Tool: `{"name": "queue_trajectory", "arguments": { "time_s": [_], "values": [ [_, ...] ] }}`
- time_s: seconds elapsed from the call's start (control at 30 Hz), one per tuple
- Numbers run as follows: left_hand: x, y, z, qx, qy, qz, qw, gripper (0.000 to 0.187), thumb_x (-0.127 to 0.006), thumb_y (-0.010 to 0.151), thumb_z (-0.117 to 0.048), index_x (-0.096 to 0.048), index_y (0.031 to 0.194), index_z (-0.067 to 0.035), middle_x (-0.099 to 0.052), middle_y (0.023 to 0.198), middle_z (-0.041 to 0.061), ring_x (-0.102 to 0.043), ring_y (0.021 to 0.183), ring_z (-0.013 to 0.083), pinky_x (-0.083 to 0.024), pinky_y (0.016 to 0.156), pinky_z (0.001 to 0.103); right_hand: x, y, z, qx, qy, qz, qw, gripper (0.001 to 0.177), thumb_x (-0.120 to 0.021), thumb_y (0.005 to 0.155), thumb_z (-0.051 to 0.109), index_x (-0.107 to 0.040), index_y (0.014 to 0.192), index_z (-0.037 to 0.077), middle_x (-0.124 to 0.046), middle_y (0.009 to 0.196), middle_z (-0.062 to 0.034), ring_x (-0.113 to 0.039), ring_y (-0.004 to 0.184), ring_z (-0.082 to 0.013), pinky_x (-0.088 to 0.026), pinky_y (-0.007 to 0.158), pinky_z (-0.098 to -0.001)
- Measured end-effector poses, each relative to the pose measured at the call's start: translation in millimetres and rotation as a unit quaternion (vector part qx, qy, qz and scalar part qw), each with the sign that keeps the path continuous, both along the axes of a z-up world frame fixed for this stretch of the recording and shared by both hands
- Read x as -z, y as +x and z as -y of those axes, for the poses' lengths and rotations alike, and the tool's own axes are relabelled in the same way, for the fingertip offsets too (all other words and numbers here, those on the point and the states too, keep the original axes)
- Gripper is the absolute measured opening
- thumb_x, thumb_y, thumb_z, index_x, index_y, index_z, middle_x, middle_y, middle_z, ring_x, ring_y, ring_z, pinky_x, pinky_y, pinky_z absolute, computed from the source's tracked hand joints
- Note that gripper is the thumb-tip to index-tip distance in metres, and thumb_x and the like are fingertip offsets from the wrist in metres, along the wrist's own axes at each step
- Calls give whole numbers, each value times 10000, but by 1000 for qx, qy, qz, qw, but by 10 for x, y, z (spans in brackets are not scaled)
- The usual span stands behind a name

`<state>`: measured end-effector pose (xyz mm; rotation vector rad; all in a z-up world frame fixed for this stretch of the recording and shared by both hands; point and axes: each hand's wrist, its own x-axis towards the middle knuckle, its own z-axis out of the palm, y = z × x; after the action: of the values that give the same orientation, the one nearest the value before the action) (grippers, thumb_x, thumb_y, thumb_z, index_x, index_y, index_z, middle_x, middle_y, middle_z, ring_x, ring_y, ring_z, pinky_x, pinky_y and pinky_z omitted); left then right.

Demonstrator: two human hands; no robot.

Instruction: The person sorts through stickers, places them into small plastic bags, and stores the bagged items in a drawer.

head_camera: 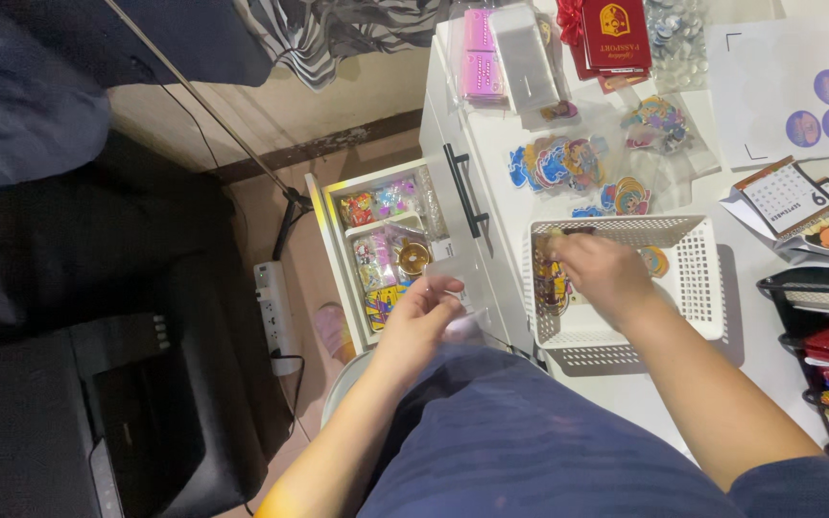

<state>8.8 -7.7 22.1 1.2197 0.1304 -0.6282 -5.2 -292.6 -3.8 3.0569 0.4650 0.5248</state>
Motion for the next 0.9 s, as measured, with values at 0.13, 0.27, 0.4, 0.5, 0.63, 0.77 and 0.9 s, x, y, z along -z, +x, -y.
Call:
{"name": "queue_trajectory", "arguments": {
  "time_s": [0.13,0.27,0.4,0.5,0.63,0.77,0.9],
  "values": [
    [-40,-1,20,-1,-22,-24,999,231,-583,788,3,-600,1018,-10,-567,687,64,-548,587,94,-501,523,196,215,54,5,-61,-11,33,998,165,-635,798,269,-656,932,175,-656,845,-24,-656,792,-170,-526,674,-262],
    [-45,-25,2,6,-8,-24,1000,240,-587,788,-2,-598,1027,-1,-561,707,62,-550,646,100,-505,544,204,211,84,2,-60,5,-19,998,156,-607,844,280,-646,928,156,-650,865,-28,-650,827,-182,-520,692,-278],
    [119,-25,20,19,12,-8,1000,265,-604,780,1,-597,1045,-11,-589,722,64,-549,647,92,-487,543,191,210,94,34,-45,7,-33,998,109,-596,857,235,-625,925,154,-636,812,-5,-651,794,-176,-519,670,-278],
    [52,-24,71,16,-7,-22,1000,318,-633,771,0,-557,1079,1,-588,721,71,-560,638,101,-486,535,193,169,47,86,-31,-6,-6,999,146,-580,869,224,-598,993,148,-620,763,-7,-649,749,-175,-521,649,-284],
    [96,24,174,22,-2,-63,998,312,-684,788,-85,-550,1051,14,-607,761,120,-629,643,174,-567,587,290,67,-1,187,30,27,87,995,236,-668,828,241,-602,1041,165,-667,750,36,-658,674,-129,-523,631,-255],
    [-48,123,290,51,40,-21,998,202,-693,804,-142,-622,939,-8,-625,726,110,-639,622,159,-554,515,279,-482,-147,-175,1,187,97,978,132,-742,794,134,-663,900,127,-678,727,2,-654,664,-192,-515,624,-288],
    [-119,90,508,38,-50,-92,994,222,-685,825,-157,-560,926,-5,-631,820,146,-664,697,215,-562,612,351,-702,-251,-568,-105,266,151,946,175,-769,702,122,-680,852,130,-703,855,-26,-670,753,-202,-520,700,-307]
  ]
}}
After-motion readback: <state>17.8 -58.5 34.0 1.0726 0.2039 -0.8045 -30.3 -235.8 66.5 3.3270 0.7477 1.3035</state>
